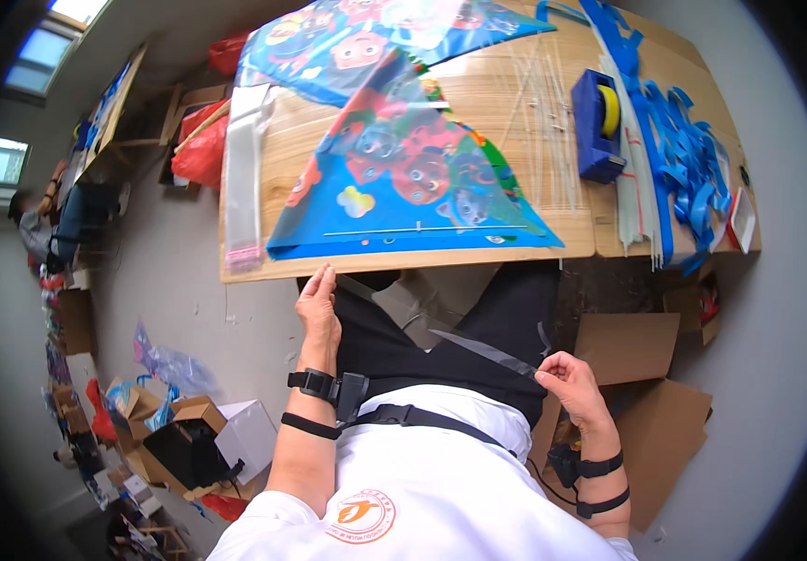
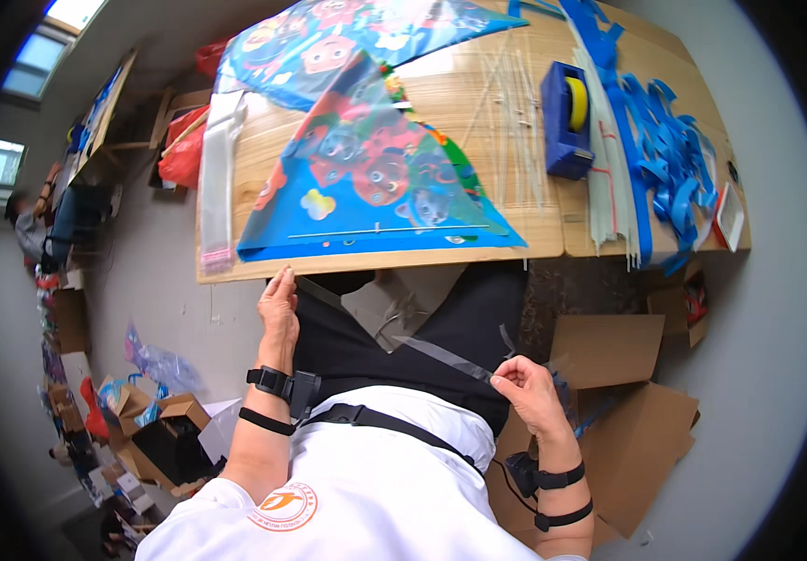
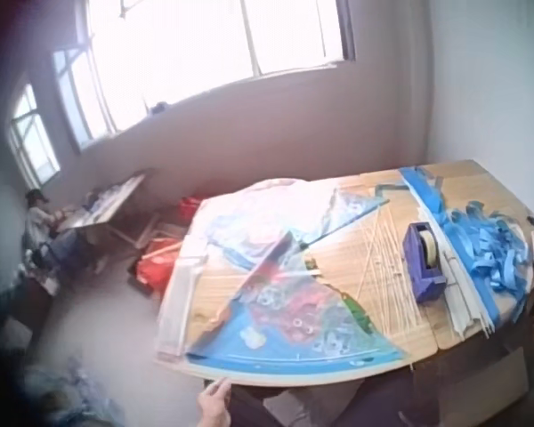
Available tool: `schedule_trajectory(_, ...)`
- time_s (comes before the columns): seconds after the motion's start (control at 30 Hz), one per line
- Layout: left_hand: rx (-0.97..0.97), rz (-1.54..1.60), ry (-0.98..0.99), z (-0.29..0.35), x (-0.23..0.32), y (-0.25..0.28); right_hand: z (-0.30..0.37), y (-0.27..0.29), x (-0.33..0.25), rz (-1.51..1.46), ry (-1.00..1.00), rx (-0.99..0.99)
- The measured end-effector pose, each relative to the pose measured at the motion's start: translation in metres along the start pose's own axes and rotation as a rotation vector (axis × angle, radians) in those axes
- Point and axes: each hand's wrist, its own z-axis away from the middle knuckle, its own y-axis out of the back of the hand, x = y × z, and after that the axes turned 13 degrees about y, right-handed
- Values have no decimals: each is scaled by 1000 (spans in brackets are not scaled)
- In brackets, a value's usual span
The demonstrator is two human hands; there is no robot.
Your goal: The recorder is assembling plastic kite sails by attaching support rods and reinforcement strips with tape.
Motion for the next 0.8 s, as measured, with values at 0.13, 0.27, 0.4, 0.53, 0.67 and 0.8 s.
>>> schedule_trajectory(0.13, -50, 95, 99, 8, -6, 48, 1, -12, -4, 133, 47, 4)
schedule_trajectory(0.27, -147, 215, 85, 11, -8, 73, -1, -27, -21, 230, 14, -44)
schedule_trajectory(0.4, -246, 240, 73, 9, -12, 88, -3, -34, -31, 311, 21, -56)
schedule_trajectory(0.53, -267, 247, 101, 4, -9, 88, -3, -37, -34, 325, -16, -25)
schedule_trajectory(0.67, -193, 88, 44, 5, 1, 85, -15, -34, -27, 263, 21, -7)
schedule_trajectory(0.8, -154, 145, 48, 2, 16, 74, -50, -32, -28, 99, 113, 77)
